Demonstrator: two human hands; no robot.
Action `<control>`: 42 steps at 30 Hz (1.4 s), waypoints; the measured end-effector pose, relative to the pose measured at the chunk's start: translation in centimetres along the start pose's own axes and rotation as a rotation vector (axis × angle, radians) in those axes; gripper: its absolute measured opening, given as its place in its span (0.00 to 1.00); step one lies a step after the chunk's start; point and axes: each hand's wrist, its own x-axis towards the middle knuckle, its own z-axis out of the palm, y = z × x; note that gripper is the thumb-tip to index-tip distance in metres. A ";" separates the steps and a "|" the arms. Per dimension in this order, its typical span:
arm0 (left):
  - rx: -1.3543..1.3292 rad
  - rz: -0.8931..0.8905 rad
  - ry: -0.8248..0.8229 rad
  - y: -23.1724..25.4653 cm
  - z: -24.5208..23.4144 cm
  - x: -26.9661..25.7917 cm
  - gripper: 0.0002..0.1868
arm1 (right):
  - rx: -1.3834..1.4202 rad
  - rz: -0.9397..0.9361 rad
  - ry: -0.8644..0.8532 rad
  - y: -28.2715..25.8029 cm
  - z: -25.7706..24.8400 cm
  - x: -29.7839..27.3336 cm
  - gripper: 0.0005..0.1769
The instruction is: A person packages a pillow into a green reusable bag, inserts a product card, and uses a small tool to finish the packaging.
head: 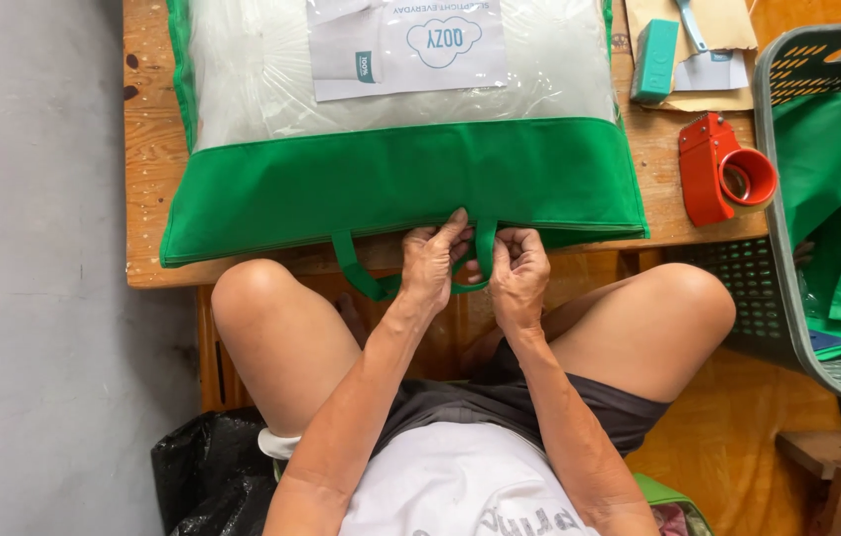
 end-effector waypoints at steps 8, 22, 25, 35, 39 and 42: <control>-0.036 0.134 -0.075 -4.6 -2.7 2.5 0.10 | -0.426 -0.275 0.189 1.1 0.4 0.4 0.10; -0.009 0.201 -0.104 -9.1 -5.9 4.8 0.09 | -0.582 -0.703 0.205 1.6 -0.2 0.8 0.07; 0.005 0.242 -0.109 -8.9 -6.0 4.4 0.09 | -0.715 -0.778 0.168 2.1 -0.7 1.0 0.05; 0.132 0.341 -0.022 -4.2 -4.0 2.1 0.05 | -0.896 -0.595 0.061 -0.4 -6.5 2.8 0.05; 0.087 0.343 -0.003 -6.9 -5.7 3.7 0.05 | -1.106 -0.474 0.060 -0.2 -12.4 4.7 0.05; 0.076 0.344 0.005 -7.4 -6.1 3.8 0.06 | -1.261 -0.359 0.066 -1.5 -15.9 6.1 0.07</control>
